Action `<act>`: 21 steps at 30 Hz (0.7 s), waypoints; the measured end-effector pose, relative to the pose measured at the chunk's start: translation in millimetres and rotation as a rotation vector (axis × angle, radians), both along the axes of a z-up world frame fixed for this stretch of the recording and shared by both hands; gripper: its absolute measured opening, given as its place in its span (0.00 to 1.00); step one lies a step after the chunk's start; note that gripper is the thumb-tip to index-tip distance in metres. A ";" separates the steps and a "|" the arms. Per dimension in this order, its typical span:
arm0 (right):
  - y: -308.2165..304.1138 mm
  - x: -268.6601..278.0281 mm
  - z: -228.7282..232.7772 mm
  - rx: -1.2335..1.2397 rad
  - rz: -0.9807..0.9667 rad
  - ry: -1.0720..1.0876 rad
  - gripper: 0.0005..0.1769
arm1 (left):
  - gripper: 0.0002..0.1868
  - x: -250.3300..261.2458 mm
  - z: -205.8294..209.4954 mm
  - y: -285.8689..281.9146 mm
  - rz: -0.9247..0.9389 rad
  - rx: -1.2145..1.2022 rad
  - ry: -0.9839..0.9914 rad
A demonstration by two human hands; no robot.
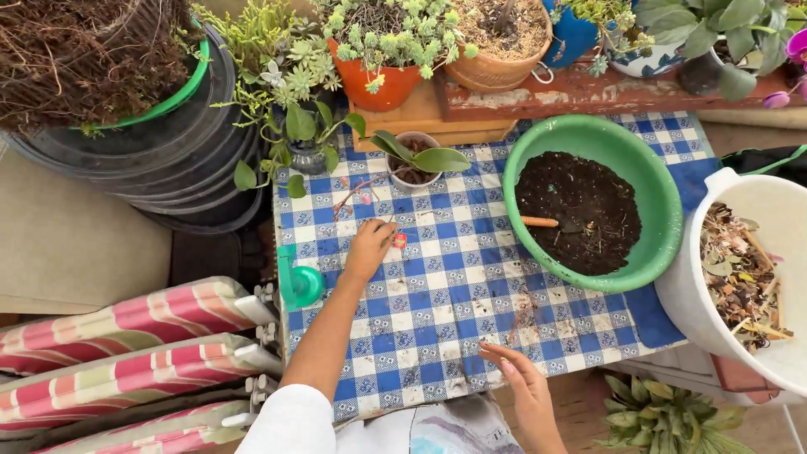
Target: The person brushes soil off a blue checkered tablecloth by hand, gathers plant debris into a trash bin, and uses a small hand shovel to scoop remaining soil into a green bowl.
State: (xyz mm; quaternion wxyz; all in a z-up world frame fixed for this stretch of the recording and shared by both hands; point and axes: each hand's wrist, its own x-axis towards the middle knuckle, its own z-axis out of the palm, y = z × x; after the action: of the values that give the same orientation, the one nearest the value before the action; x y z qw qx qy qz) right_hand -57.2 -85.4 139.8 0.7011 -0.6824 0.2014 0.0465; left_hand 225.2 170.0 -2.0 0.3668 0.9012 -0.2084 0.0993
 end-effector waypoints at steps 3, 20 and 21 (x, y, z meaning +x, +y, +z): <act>21.8 25.7 5.7 -0.016 0.033 0.059 0.21 | 0.14 -18.7 11.0 -1.1 0.151 -0.435 0.168; 46.8 308.0 -127.3 -0.955 0.164 -0.363 0.20 | 0.16 -145.4 54.9 46.4 0.455 -1.618 0.981; 50.8 305.0 -129.0 -0.988 0.146 -0.263 0.14 | 0.16 -150.4 55.1 49.3 0.461 -1.648 1.004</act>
State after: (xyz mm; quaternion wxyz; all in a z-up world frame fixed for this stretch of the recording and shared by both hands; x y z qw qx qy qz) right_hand 247.8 -34.6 10.8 0.3094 -0.9445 0.0615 -0.0914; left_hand 74.8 219.4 53.1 0.8962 0.3206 0.2857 -0.1112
